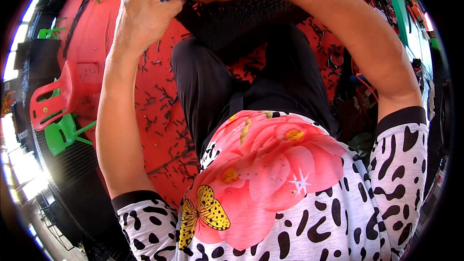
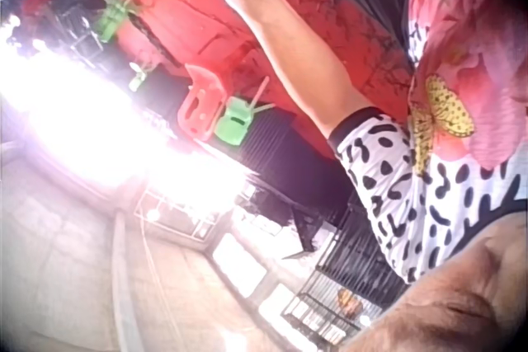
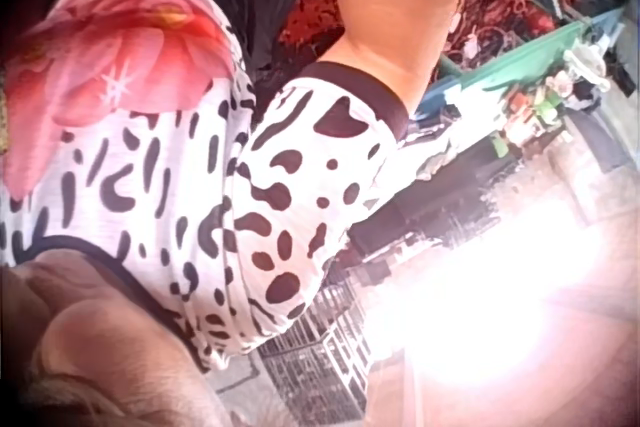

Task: The person wraps a black plastic strip around the legs of a black wicker chair frame. They manually coil the strip tightly along the leg and use a pneumatic nail gun to secure the strip at intervals. The person works on multiple legs of the chair frame, adjusting the strip and fastening it with the tool.

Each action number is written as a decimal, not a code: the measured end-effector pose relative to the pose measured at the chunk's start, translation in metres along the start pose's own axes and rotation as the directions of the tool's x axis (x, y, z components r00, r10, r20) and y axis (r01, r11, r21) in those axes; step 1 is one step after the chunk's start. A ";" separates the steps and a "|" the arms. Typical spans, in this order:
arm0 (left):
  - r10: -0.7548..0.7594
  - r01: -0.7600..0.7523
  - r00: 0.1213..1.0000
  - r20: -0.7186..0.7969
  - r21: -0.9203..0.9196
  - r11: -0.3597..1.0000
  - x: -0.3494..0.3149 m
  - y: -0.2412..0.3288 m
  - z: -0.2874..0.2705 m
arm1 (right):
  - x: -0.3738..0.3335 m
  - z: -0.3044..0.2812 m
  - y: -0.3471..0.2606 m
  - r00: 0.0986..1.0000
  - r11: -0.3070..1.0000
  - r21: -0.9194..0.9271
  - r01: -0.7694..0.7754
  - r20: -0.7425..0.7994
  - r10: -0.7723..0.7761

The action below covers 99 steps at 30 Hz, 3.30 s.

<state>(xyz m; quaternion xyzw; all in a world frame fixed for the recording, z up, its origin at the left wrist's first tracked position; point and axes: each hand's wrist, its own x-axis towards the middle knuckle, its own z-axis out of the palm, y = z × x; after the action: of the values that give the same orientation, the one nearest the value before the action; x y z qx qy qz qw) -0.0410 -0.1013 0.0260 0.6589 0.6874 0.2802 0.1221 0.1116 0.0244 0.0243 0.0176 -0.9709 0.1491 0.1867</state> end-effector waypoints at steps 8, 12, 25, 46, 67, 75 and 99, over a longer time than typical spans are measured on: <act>0.064 -0.064 0.998 -0.013 -0.015 0.998 0.002 -0.010 -0.002 | 0.008 0.000 0.004 0.998 0.997 0.038 0.060 0.034 -0.061; 0.035 -0.034 0.999 -0.009 0.050 0.998 0.001 0.000 0.000 | 0.004 -0.003 -0.003 0.998 1.000 -0.009 0.002 0.069 -0.002; 0.088 -0.089 0.995 0.043 0.018 0.996 -0.004 -0.010 -0.006 | -0.013 0.023 0.011 0.966 0.991 -0.034 0.130 -0.221 -0.135; 0.172 -0.175 0.984 0.052 0.066 0.982 -0.006 -0.002 -0.009 | -0.008 0.021 0.008 0.974 0.993 0.085 0.087 -0.214 -0.067; 0.058 -0.050 0.987 0.153 -0.053 0.997 0.014 0.002 -0.011 | -0.003 0.014 0.015 0.991 0.966 0.257 0.029 -0.134 0.006; 0.076 -0.060 0.983 0.167 -0.100 0.993 0.016 0.005 -0.010 | -0.005 0.012 0.012 0.994 0.975 0.222 -0.017 -0.099 0.040; 0.122 -0.144 0.962 0.245 0.075 0.987 0.024 -0.002 -0.017 | -0.016 0.013 0.016 0.976 0.973 0.164 0.160 -0.174 -0.131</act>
<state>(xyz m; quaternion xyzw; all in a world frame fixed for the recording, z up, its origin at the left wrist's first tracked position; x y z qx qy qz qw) -0.0541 -0.0814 0.0439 0.7374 0.6341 0.1742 0.1544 0.1201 0.0354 0.0023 0.0932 -0.9315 0.2215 0.2731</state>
